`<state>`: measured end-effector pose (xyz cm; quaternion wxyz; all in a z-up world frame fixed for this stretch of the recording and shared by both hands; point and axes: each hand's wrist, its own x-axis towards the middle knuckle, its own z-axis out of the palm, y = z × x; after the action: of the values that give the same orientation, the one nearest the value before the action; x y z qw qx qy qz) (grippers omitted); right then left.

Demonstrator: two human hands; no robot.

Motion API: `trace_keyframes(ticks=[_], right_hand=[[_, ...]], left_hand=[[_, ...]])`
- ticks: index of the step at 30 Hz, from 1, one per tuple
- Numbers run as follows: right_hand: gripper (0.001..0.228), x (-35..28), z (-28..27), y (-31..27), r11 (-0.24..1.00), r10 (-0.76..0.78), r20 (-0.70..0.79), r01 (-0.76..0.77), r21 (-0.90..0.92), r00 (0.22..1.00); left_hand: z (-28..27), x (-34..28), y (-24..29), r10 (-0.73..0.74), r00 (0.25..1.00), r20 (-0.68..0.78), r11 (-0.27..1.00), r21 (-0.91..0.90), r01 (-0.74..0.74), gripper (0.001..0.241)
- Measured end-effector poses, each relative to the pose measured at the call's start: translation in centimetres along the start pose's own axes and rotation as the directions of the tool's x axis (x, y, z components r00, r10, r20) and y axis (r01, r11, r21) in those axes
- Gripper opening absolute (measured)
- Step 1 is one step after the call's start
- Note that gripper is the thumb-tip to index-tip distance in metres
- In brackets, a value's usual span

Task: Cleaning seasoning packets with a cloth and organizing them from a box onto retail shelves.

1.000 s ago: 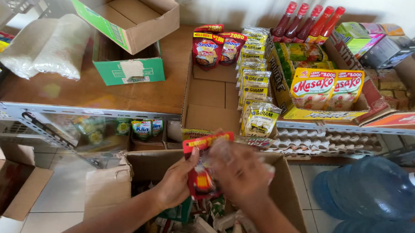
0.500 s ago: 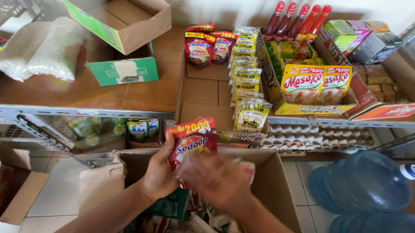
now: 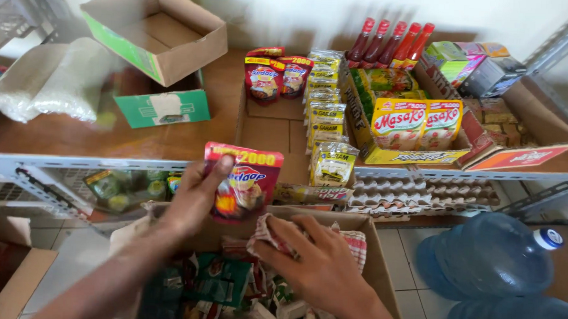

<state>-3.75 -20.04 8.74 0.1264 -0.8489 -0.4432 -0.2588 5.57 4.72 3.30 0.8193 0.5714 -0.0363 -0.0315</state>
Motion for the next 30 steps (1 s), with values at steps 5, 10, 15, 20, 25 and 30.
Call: trace_keyframes(ticks=[5,10,15,20,25,30], right_hand=[[0.038,0.1,-0.1,0.1,0.999,-0.049,0.039,0.049,0.018,0.998],[0.035,-0.6,0.9,0.8,0.99,-0.136,0.043,0.134,0.055,0.99],[0.037,-0.7,0.2,1.3,0.985,-0.153,0.052,0.148,0.093,0.987],[0.031,-1.9,1.2,2.0,0.988,-0.143,0.001,0.143,0.055,0.99],[0.029,-3.5,2.8,3.0,0.979,-0.204,-0.013,0.204,0.014,0.979],[0.028,-4.2,3.5,3.9,0.981,-0.187,-0.02,0.188,0.044,0.982]], left_hand=[[1.7,6.6,5.5,0.471,0.702,0.535,0.057,0.775,-0.629,0.023],[3.2,15.9,6.5,0.353,0.81,0.468,-0.061,0.876,-0.479,0.019],[1.7,25.5,2.1,0.358,0.836,0.416,0.069,0.881,-0.467,0.022],[0.7,33.0,-3.7,0.494,0.762,0.418,0.197,0.8,-0.566,0.026],[2.6,32.6,-5.2,0.68,0.722,0.13,0.247,0.886,-0.392,0.024],[2.9,31.3,-5.8,0.682,0.71,0.176,0.13,0.926,-0.354,0.034]])
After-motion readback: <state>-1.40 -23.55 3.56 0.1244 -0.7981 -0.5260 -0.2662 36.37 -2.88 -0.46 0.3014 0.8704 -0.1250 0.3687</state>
